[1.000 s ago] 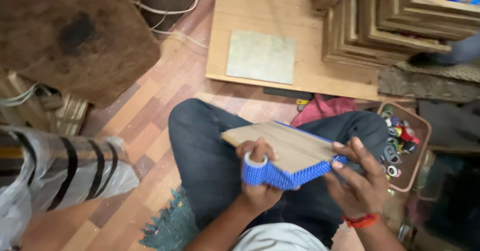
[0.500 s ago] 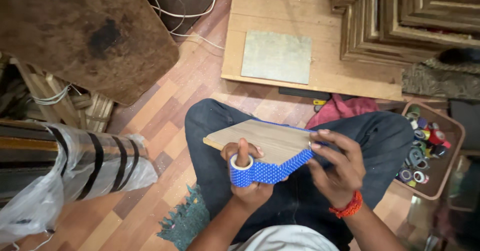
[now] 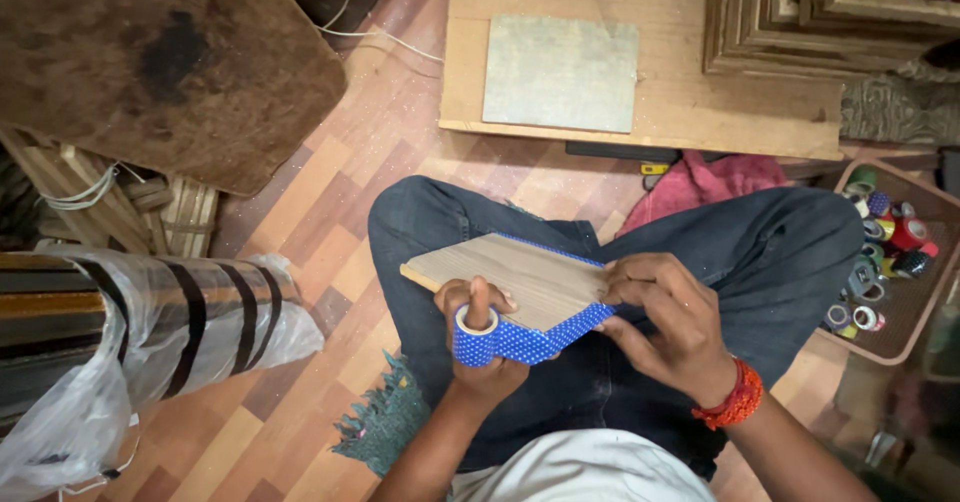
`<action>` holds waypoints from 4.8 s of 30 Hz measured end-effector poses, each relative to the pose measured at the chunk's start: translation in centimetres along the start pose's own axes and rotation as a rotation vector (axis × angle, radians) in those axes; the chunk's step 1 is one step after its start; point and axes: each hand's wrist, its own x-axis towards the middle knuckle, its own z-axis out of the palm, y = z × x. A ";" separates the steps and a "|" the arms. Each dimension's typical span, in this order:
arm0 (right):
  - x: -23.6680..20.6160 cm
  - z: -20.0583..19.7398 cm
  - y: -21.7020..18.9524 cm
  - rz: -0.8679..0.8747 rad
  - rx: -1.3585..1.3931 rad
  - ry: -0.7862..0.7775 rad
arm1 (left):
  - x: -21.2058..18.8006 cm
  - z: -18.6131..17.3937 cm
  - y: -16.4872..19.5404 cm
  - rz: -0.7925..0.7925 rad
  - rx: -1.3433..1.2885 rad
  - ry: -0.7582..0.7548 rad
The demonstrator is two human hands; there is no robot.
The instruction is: The person sits on the floor and applies blue polka-dot tape to the edges of small wooden picture frames. They wrap the tape around the frame edges, smooth it down, and trim the excess. The person repeats this process for multiple frames, placing finished ones on a nearby stool.
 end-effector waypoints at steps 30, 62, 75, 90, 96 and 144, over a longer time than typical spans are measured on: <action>-3.7 3.3 1.3 -0.062 0.090 0.319 | 0.4 -0.2 0.3 -0.054 -0.044 0.009; 2.5 -1.9 -0.1 -0.374 -0.091 -0.204 | 0.9 -1.1 -0.1 -0.072 -0.083 0.025; -0.3 -1.6 2.3 -0.039 0.287 -0.198 | 1.0 -1.0 -0.6 -0.053 -0.069 -0.004; -1.1 -0.3 3.7 0.192 0.622 -0.202 | 1.3 -1.0 -0.7 -0.106 -0.132 0.027; -1.5 0.0 4.1 0.277 0.686 -0.187 | 1.1 -0.8 -0.6 -0.135 -0.129 0.016; -4.5 -2.5 5.8 0.505 0.028 0.059 | 9.1 8.3 4.4 0.030 -0.023 -0.457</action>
